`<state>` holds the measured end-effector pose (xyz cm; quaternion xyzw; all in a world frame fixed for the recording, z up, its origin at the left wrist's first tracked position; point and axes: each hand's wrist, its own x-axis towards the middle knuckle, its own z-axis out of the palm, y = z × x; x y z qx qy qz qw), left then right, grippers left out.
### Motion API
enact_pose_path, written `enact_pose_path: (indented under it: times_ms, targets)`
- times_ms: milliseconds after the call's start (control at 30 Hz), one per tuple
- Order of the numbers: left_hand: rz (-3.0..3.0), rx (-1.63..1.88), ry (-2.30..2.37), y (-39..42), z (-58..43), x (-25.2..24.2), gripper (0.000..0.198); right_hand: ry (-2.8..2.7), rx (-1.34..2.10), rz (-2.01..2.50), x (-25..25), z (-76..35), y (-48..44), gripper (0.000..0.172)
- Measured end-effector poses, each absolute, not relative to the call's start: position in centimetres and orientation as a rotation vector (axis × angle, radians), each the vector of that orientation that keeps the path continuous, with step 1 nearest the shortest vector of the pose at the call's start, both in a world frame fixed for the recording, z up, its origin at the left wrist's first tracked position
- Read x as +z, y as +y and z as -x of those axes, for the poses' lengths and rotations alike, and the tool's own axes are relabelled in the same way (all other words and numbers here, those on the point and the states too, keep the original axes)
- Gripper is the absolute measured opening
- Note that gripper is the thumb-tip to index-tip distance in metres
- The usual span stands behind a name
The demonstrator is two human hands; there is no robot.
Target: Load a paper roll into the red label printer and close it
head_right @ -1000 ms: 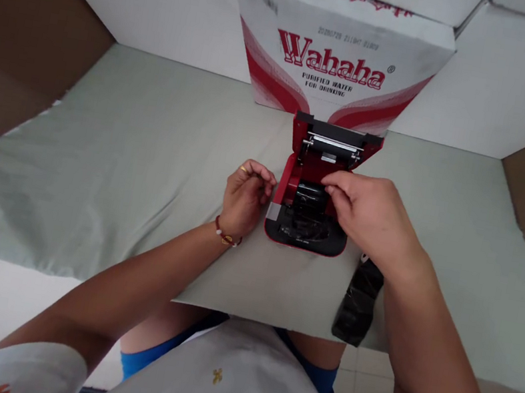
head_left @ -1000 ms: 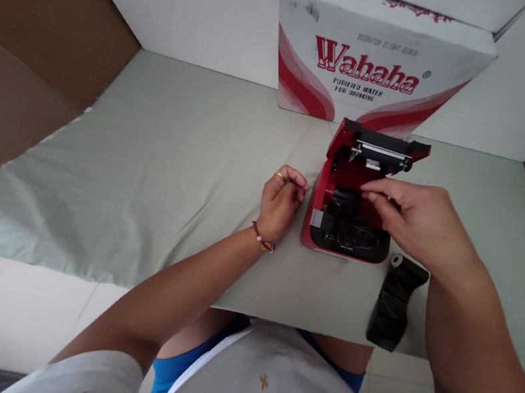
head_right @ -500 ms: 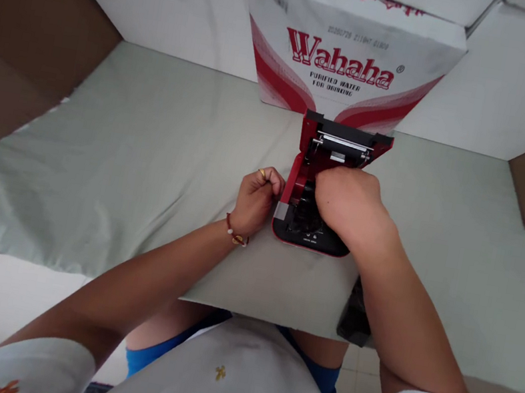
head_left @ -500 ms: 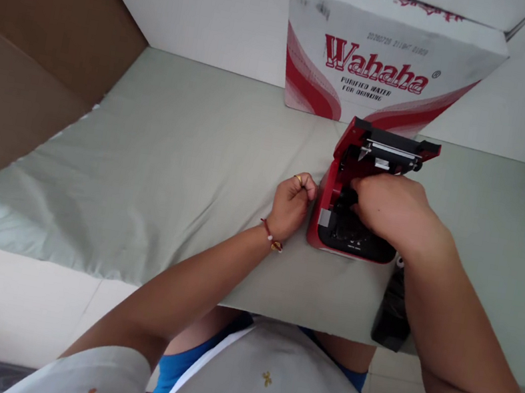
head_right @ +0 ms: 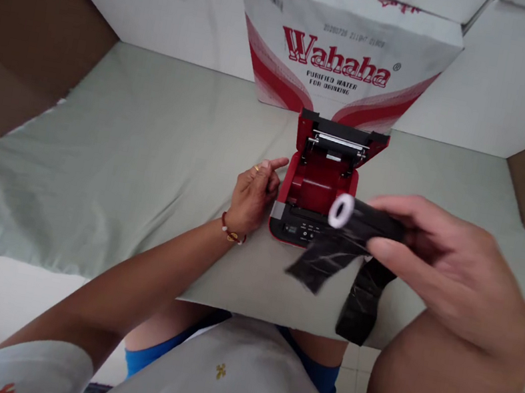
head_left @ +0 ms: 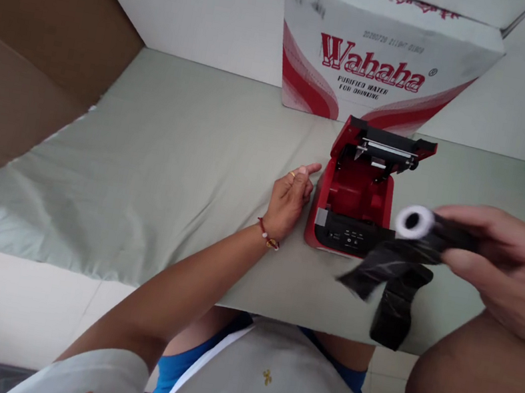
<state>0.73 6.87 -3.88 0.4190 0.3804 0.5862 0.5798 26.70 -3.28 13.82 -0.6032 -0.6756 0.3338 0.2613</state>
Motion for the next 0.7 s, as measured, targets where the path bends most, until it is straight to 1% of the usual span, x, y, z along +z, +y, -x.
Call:
enact_pose_path:
  times_ms: [100,167,333,467,600,633,700]
  targets:
    - [-1.002,1.355,0.871,6.6,-0.8,-3.4,0.068,-1.491,1.006,1.594,12.3,-29.9,-5.6,0.035]
    - [-0.970,1.325,0.868,6.6,-0.7,-3.1,0.070,-1.470,1.080,1.658,10.5,-30.5,-6.0,0.036]
    - [-0.942,1.293,0.857,6.6,-0.5,-2.9,0.074,-1.556,1.194,1.767,5.6,-29.7,-4.9,0.052]
    - [-0.960,1.311,0.840,6.6,-0.4,-3.0,0.074,-1.613,1.043,1.927,3.3,-29.9,-3.9,0.057]
    - [-0.960,1.321,0.852,6.6,-0.4,-3.2,0.071,-1.699,0.884,2.063,3.7,-30.1,-3.9,0.060]
    - [-0.955,1.332,0.868,6.7,-0.4,-3.2,0.067,-1.689,0.801,2.097,4.1,-30.2,-4.2,0.061]
    - [-0.919,1.355,0.919,6.9,-0.5,-3.4,0.049,-1.644,0.626,2.161,4.9,-30.7,-5.0,0.061]
